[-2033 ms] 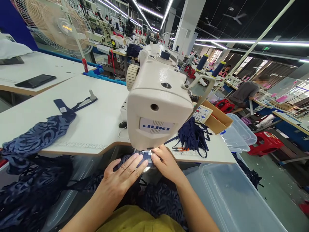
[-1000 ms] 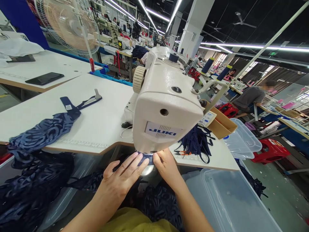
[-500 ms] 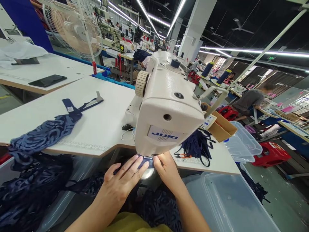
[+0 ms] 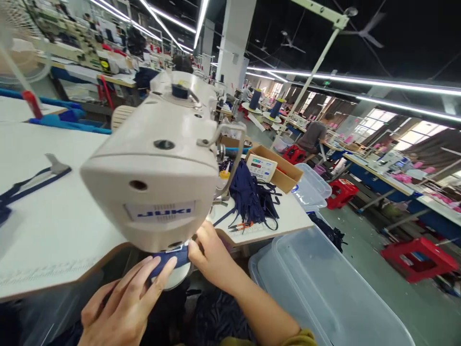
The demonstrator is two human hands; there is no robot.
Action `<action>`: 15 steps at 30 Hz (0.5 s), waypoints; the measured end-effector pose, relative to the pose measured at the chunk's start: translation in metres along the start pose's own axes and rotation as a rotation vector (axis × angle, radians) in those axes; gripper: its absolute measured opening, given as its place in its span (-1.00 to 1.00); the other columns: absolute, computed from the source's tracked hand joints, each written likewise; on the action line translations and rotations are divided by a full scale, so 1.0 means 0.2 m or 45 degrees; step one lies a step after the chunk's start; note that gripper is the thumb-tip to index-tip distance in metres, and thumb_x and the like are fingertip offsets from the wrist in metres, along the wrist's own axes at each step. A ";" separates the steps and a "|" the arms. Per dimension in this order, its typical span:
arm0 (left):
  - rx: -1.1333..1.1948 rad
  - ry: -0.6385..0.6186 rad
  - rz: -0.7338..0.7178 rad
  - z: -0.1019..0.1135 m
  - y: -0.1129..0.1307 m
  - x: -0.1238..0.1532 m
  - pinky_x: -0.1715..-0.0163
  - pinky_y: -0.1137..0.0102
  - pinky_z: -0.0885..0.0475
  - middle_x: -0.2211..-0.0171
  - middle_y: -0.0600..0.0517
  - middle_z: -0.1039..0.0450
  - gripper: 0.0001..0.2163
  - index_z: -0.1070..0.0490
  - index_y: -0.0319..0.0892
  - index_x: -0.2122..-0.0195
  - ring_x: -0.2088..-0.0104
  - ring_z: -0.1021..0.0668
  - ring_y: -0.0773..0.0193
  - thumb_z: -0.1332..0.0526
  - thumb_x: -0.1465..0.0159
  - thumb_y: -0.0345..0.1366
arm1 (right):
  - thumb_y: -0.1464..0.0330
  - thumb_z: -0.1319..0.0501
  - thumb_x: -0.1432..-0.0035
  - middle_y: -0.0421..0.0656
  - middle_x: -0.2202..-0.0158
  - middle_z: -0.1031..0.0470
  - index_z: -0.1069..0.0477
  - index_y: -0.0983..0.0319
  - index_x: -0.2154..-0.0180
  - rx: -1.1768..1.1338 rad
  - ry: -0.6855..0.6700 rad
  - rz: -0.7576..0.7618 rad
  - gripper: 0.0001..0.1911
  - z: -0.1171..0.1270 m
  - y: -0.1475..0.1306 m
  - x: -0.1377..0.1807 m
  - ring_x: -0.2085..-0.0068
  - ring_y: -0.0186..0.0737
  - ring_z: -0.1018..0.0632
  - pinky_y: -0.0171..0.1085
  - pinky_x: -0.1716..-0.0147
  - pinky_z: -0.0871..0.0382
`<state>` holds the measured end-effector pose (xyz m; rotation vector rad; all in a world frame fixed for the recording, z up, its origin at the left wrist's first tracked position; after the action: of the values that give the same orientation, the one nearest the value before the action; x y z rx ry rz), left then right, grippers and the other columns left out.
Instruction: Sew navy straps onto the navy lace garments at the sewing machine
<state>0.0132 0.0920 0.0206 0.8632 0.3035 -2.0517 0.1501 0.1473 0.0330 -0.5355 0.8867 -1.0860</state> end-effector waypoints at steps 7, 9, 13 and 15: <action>-0.008 0.065 -0.181 0.00 0.02 -0.01 -0.20 0.24 -0.10 -0.04 -0.02 -0.43 -0.47 -0.13 0.04 -0.26 0.00 -0.47 0.17 -0.05 -0.26 -0.44 | 0.43 -0.04 -0.23 -0.14 0.24 -0.36 -0.26 0.22 0.16 -0.059 0.142 -0.151 -0.87 0.02 0.07 0.04 0.19 -0.24 -0.45 -0.24 0.15 -0.40; 0.047 0.043 -0.264 0.00 0.05 -0.01 -0.19 0.31 -0.12 -0.03 0.00 -0.42 -0.47 -0.15 0.04 -0.25 -0.02 -0.45 0.19 -0.08 -0.25 -0.41 | 0.44 0.01 -0.25 -0.14 0.26 -0.36 -0.25 0.23 0.18 -0.052 0.130 -0.140 -0.87 0.00 0.05 0.03 0.21 -0.24 -0.44 -0.24 0.19 -0.39; 0.283 0.063 0.064 0.01 -0.09 0.01 -0.14 0.27 -0.28 -0.09 -0.07 -0.34 -0.50 -0.10 -0.05 -0.26 -0.08 -0.43 0.15 -0.05 -0.28 -0.37 | 0.34 -0.01 -0.29 -0.20 0.35 -0.34 -0.22 0.22 0.14 -0.116 0.106 -0.221 -0.87 -0.01 0.06 0.05 0.29 -0.25 -0.44 -0.28 0.28 -0.36; 0.410 0.114 0.336 -0.02 -0.21 0.06 -0.02 0.28 -0.42 -0.07 -0.13 -0.36 -0.52 -0.06 -0.13 -0.27 -0.04 -0.47 0.15 -0.03 -0.31 -0.36 | 0.25 -0.12 -0.25 -0.25 0.39 -0.34 -0.21 0.20 0.12 -0.129 0.079 -0.319 -0.79 0.00 0.08 0.09 0.34 -0.27 -0.44 -0.32 0.34 -0.33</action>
<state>-0.0239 0.1113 0.0050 1.1276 -0.0952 -1.8431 0.1618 0.1369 0.0150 -0.7144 0.9504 -1.2951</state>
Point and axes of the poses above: each hand's wrist, its own x-axis away from the middle knuckle, its own z-axis out of the back of the hand, y = z × x, the point moved 10 cm from there along -x, towards the middle knuckle
